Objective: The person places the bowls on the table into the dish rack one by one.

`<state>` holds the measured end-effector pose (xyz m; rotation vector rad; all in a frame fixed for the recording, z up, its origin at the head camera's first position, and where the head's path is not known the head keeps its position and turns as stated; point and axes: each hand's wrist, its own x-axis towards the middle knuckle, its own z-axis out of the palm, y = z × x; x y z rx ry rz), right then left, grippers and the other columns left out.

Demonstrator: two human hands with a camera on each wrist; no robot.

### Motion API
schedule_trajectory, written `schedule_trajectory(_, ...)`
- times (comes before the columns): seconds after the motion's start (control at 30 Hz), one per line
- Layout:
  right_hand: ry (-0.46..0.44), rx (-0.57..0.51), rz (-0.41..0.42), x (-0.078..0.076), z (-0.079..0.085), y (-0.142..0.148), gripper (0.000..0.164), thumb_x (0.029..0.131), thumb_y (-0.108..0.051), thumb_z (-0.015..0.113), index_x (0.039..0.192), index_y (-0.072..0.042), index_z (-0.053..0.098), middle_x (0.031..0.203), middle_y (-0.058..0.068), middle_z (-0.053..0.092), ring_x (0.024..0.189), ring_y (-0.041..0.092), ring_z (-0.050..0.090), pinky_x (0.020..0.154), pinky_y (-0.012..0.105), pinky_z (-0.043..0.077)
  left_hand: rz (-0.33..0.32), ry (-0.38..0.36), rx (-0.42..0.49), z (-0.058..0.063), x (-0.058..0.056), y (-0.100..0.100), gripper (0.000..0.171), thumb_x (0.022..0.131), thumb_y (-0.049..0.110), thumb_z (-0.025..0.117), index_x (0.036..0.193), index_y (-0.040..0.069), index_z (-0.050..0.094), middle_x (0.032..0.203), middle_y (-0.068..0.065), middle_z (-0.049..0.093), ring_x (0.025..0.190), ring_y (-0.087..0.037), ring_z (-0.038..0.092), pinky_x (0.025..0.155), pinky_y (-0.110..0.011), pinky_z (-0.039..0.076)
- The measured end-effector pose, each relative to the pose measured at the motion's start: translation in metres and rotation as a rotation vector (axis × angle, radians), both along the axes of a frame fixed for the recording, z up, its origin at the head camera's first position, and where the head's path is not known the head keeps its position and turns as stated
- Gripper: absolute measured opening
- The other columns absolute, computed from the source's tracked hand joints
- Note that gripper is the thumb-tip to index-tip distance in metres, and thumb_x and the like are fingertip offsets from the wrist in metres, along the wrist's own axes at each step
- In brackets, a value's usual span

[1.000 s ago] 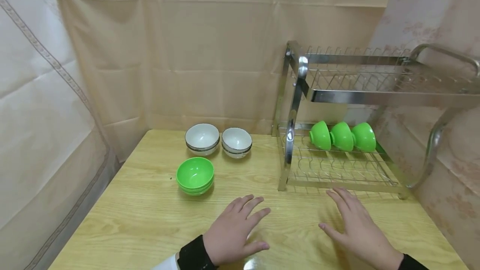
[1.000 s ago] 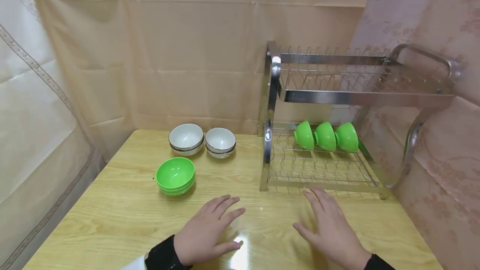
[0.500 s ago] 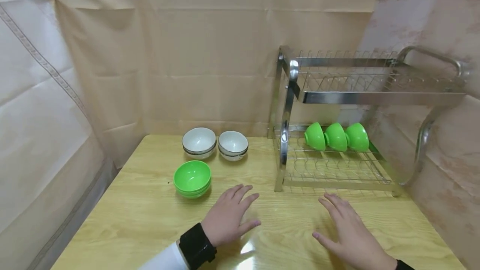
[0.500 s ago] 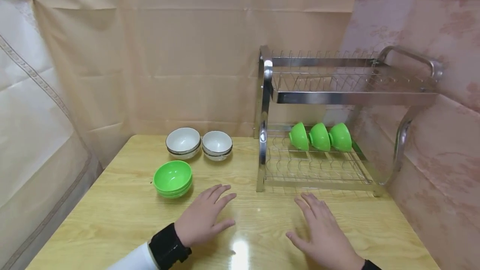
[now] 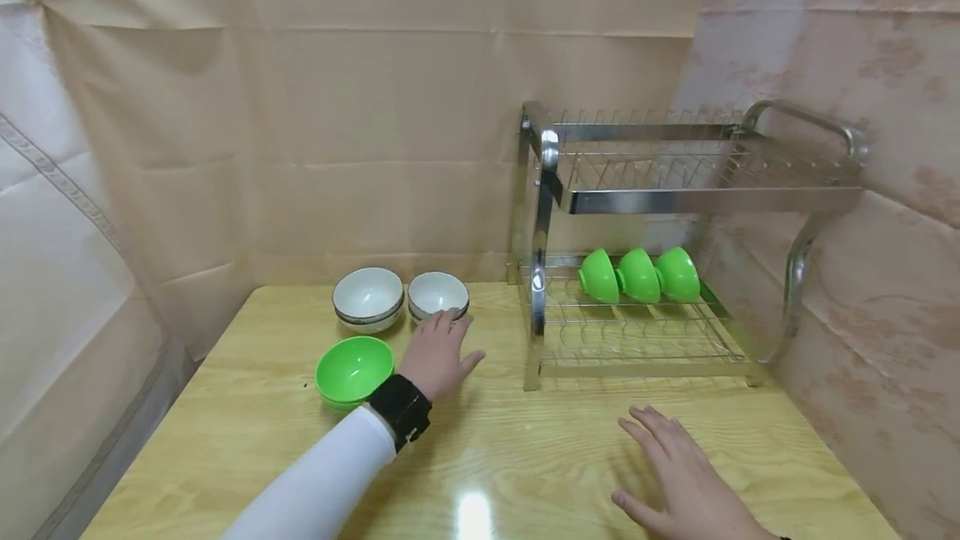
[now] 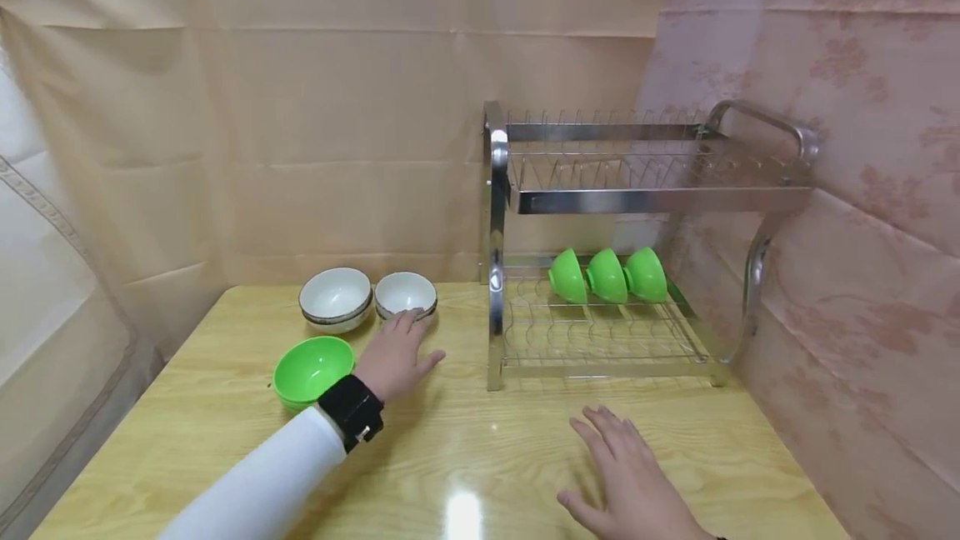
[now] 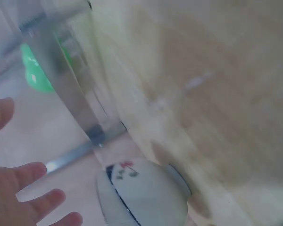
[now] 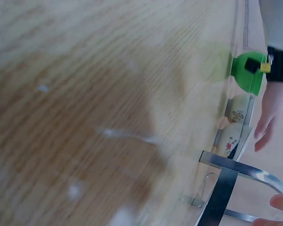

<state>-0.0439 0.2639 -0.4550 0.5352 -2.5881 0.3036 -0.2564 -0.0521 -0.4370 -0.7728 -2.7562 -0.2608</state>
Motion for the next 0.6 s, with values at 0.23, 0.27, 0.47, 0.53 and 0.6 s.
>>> schedule_trajectory(0.23,-0.026,-0.010,-0.034,0.003,0.000,0.003,0.084,0.073,-0.046,0.085,0.138,-0.007,0.050,0.139,0.014,0.050,0.125,0.039,0.048,0.113,0.013,-0.005,0.102,-0.011,-0.073,-0.001,-0.039,0.010,0.053,0.095,0.039,0.063,0.138,0.008,0.054,0.139,-0.016,0.053,0.130,-0.034,0.047,0.112,-0.053,0.032)
schedule_trajectory(0.27,-0.028,-0.013,-0.035,0.003,0.000,0.003,0.083,0.073,-0.046,0.085,0.138,-0.007,0.050,0.139,0.014,0.050,0.125,0.039,0.049,0.113,0.012,-0.005,0.118,-0.014,-0.091,-0.001,-0.043,0.011,0.050,0.096,0.036,0.063,0.136,0.007,0.056,0.136,-0.016,0.056,0.128,-0.033,0.050,0.112,-0.052,0.032)
schedule_trajectory(0.47,-0.022,-0.012,-0.031,0.003,-0.001,0.004,0.084,0.074,-0.046,0.084,0.139,-0.006,0.050,0.140,0.015,0.049,0.125,0.039,0.047,0.114,0.014,-0.004,0.152,-0.020,-0.166,0.002,-0.054,0.013,0.018,0.095,0.013,0.059,0.107,0.007,0.071,0.100,-0.013,0.072,0.098,-0.032,0.067,0.103,-0.051,0.040)
schedule_trajectory(0.53,-0.020,-0.008,-0.030,0.003,-0.002,0.005,0.084,0.074,-0.046,0.084,0.139,-0.006,0.050,0.140,0.015,0.049,0.126,0.039,0.047,0.114,0.014,-0.005,0.149,-0.012,-0.171,0.003,-0.055,0.013,0.015,0.094,0.009,0.058,0.100,0.009,0.072,0.093,-0.011,0.074,0.091,-0.032,0.069,0.098,-0.050,0.042)
schedule_trajectory(0.6,-0.018,-0.006,-0.029,0.003,-0.002,0.005,0.084,0.074,-0.046,0.085,0.138,-0.005,0.050,0.140,0.016,0.049,0.126,0.039,0.046,0.114,0.015,-0.005,0.141,0.001,-0.163,0.004,-0.056,0.013,0.015,0.093,0.007,0.059,0.096,0.011,0.073,0.089,-0.009,0.074,0.086,-0.031,0.069,0.091,-0.048,0.044)
